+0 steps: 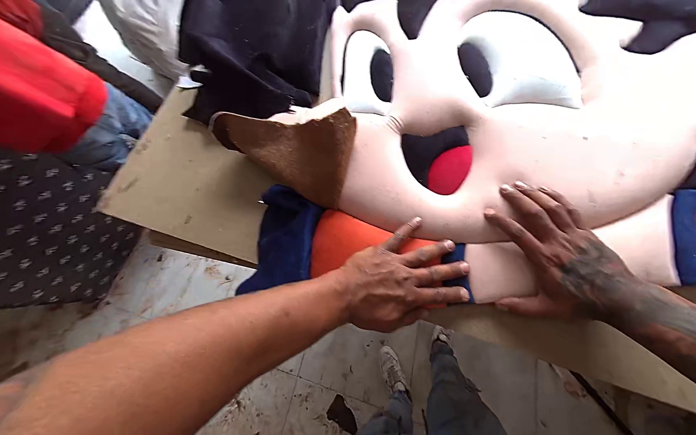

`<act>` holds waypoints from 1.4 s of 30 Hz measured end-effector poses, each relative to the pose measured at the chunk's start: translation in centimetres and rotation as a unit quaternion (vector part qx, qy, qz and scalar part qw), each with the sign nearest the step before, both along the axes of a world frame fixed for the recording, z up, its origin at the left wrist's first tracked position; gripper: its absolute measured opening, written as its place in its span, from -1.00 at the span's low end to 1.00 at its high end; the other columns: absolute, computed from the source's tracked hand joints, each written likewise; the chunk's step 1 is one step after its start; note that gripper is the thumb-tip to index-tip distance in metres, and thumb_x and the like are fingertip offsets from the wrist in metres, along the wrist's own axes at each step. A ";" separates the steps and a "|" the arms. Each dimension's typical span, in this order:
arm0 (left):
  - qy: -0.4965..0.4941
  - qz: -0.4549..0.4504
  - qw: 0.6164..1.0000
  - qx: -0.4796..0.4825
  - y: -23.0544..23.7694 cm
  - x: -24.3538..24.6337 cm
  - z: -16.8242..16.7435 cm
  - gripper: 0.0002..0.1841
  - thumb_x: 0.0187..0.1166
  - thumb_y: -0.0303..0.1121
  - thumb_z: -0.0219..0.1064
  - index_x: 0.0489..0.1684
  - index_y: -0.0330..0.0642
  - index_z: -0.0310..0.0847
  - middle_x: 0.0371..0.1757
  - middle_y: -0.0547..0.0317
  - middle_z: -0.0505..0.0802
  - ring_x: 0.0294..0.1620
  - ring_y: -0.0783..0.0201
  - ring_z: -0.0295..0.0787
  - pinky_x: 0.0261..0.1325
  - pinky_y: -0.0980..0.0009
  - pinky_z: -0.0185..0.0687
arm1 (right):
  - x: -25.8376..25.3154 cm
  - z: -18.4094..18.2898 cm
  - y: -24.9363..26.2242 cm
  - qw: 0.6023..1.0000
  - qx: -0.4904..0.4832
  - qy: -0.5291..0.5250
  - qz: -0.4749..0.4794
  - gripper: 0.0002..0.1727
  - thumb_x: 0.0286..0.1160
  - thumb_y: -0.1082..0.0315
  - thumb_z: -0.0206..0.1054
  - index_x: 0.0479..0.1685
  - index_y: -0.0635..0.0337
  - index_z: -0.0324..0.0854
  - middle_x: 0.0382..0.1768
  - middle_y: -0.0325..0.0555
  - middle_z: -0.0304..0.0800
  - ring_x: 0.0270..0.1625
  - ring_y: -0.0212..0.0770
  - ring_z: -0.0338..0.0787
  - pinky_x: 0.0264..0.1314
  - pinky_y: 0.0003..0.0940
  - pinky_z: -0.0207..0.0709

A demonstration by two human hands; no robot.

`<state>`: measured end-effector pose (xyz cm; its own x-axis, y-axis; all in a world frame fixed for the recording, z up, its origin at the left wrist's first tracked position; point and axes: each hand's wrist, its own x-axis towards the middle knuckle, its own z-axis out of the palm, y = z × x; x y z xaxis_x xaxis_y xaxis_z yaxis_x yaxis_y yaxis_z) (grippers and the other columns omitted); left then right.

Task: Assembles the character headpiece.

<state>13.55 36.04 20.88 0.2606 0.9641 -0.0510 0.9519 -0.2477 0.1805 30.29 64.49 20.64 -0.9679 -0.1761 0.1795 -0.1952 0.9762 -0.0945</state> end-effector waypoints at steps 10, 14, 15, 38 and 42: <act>-0.061 -0.014 0.998 -0.018 0.3 -0.1 -0.1 -0.43 0.81 -0.04 -0.06 0.87 0.42 0.14 0.93 0.38 0.15 0.98 0.09 -0.34 0.84 -0.40 -0.67 | 0.0 -0.9 0.3 0.998 0.028 0.045 0.019 0.51 -0.38 -0.83 0.16 0.69 0.18 0.41 0.74 0.41 0.23 0.76 0.45 0.23 0.76 0.42 -0.01; -0.062 -0.015 0.998 -0.019 0.3 -0.2 0.0 -0.41 0.79 -0.02 -0.02 0.87 0.41 0.15 0.94 0.38 0.13 0.98 0.09 -0.34 0.85 -0.39 -0.67 | 0.1 -1.3 0.4 0.998 0.027 0.054 0.022 0.51 -0.41 -0.83 0.17 0.71 0.14 0.39 0.73 0.39 0.25 0.76 0.45 0.23 0.76 0.43 -0.01; -0.065 -0.014 0.998 -0.017 0.3 -0.3 -0.1 -0.41 0.78 -0.02 -0.01 0.86 0.42 0.15 0.94 0.39 0.13 0.98 0.10 -0.34 0.85 -0.38 -0.66 | 0.1 -1.4 0.4 0.998 0.026 0.055 0.021 0.52 -0.43 -0.83 0.18 0.71 0.13 0.38 0.73 0.39 0.25 0.75 0.45 0.24 0.75 0.44 0.00; -0.067 -0.009 0.998 0.004 0.1 -0.1 0.0 -0.40 0.72 -0.05 0.08 0.82 0.44 0.23 0.90 0.43 0.23 0.97 0.16 -0.25 0.87 -0.32 -0.67 | 0.3 -1.3 0.2 0.997 0.022 0.065 0.024 0.49 -0.38 -0.80 0.19 0.67 0.20 0.41 0.68 0.43 0.31 0.72 0.44 0.29 0.73 0.42 0.02; -0.058 -0.008 0.998 0.011 0.2 -0.1 -0.2 -0.41 0.73 -0.03 0.05 0.82 0.47 0.23 0.91 0.45 0.22 0.97 0.18 -0.24 0.88 -0.32 -0.66 | 0.4 -1.3 0.3 0.998 0.024 0.062 0.023 0.49 -0.38 -0.80 0.19 0.68 0.19 0.40 0.69 0.41 0.29 0.73 0.44 0.27 0.75 0.41 0.00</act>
<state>13.50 36.20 20.65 0.2794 0.9602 0.0009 0.9204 -0.2681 0.2845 30.64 64.76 19.35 -0.9295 -0.2315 0.2870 -0.2474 0.9687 -0.0196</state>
